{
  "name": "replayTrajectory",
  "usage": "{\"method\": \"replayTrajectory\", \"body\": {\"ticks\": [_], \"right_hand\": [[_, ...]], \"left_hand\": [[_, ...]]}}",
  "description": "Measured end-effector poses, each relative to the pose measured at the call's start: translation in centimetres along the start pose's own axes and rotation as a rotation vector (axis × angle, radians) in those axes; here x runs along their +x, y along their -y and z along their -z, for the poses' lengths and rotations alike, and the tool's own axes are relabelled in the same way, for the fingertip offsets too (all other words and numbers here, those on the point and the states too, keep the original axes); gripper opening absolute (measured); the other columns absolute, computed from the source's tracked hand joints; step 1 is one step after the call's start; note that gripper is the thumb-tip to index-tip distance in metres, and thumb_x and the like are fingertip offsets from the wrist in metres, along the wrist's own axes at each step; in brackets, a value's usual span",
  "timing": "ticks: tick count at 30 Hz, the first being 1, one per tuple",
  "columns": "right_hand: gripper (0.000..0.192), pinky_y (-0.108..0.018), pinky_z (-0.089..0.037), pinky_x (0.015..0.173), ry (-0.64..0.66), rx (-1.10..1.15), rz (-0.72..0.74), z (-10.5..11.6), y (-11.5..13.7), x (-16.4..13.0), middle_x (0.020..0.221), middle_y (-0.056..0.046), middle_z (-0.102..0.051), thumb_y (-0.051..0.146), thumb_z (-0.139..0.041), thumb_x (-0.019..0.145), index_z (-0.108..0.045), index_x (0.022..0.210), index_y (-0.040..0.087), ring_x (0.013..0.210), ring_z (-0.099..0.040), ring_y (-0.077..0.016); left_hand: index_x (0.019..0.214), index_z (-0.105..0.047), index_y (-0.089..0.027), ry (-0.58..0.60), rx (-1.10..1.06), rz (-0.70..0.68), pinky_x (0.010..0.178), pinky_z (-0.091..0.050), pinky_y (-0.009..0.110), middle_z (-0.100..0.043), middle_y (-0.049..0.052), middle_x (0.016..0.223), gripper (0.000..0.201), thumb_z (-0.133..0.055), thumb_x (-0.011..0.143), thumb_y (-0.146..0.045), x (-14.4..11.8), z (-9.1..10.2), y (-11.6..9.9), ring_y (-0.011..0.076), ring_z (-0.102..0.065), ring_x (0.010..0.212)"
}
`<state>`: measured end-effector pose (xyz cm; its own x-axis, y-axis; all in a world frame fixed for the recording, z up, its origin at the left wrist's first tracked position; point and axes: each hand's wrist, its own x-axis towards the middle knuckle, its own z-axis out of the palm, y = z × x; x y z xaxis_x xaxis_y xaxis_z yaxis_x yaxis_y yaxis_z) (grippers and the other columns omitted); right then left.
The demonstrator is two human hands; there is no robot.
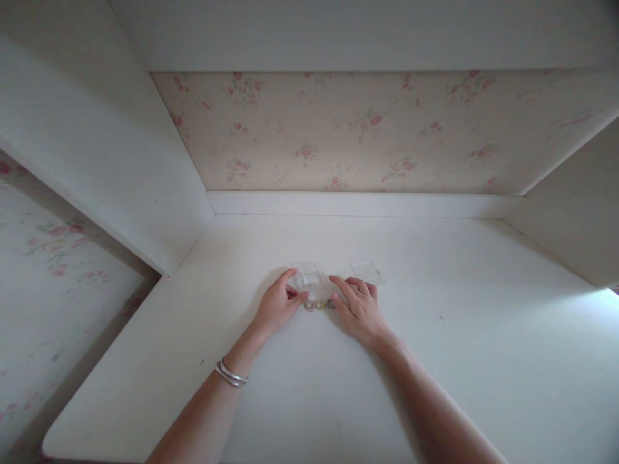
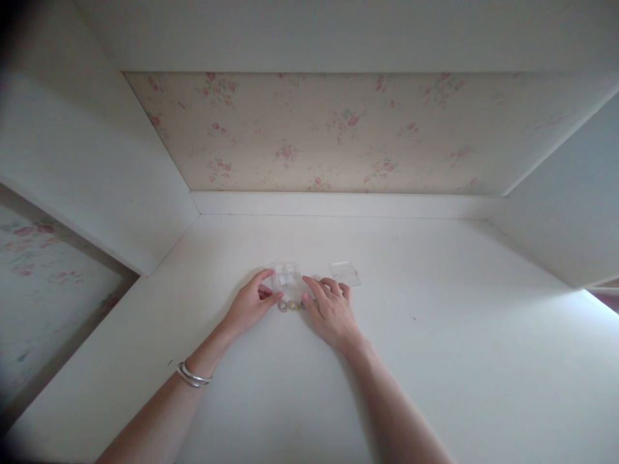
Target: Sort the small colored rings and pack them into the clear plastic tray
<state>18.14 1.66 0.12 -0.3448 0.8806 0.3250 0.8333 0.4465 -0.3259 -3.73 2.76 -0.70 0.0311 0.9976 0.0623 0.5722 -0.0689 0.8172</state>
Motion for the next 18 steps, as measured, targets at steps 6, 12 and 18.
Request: {"method": "replayTrajectory", "body": {"ticks": [6, 12, 18], "right_hand": [[0.038, -0.041, -0.027, 0.097, 0.008, -0.007, 0.008, -0.03, 0.27, 0.07, 0.123, -0.004, -0.060, 0.035, -0.031, 0.098, -0.050, 0.129, 0.026, 0.114, -0.047, -0.0221], [0.037, -0.041, -0.026, 0.097, -0.007, 0.000, 0.014, -0.34, 0.07, 0.04, 0.125, -0.003, -0.059, 0.034, -0.032, 0.098, -0.051, 0.129, 0.025, 0.114, -0.046, -0.0218], [0.037, -0.041, -0.027, 0.097, -0.004, -0.028, -0.006, -0.46, -0.06, 0.00, 0.127, -0.002, -0.058, 0.033, -0.032, 0.098, -0.054, 0.126, 0.027, 0.115, -0.045, -0.0218]], "left_hand": [[0.130, -0.047, -0.019, 0.028, 0.054, -0.014, 0.068, -0.049, 0.028, -0.067, 0.003, 0.083, 0.060, -0.063, 0.077, -0.043, 0.06, 0.01, -0.02, 0.0162, -0.062, 0.069], [0.119, -0.056, -0.020, -0.011, 0.082, -0.128, 0.070, -0.049, 0.026, -0.063, 0.006, 0.110, 0.041, -0.059, 0.081, -0.035, 0.02, -0.15, 0.03, 0.0128, -0.059, 0.070], [0.126, -0.052, -0.025, 0.078, 0.073, -0.146, 0.080, -0.050, 0.028, -0.063, 0.002, 0.118, 0.040, -0.052, 0.086, -0.030, -0.02, -0.12, 0.05, 0.0144, -0.062, 0.080]]}}
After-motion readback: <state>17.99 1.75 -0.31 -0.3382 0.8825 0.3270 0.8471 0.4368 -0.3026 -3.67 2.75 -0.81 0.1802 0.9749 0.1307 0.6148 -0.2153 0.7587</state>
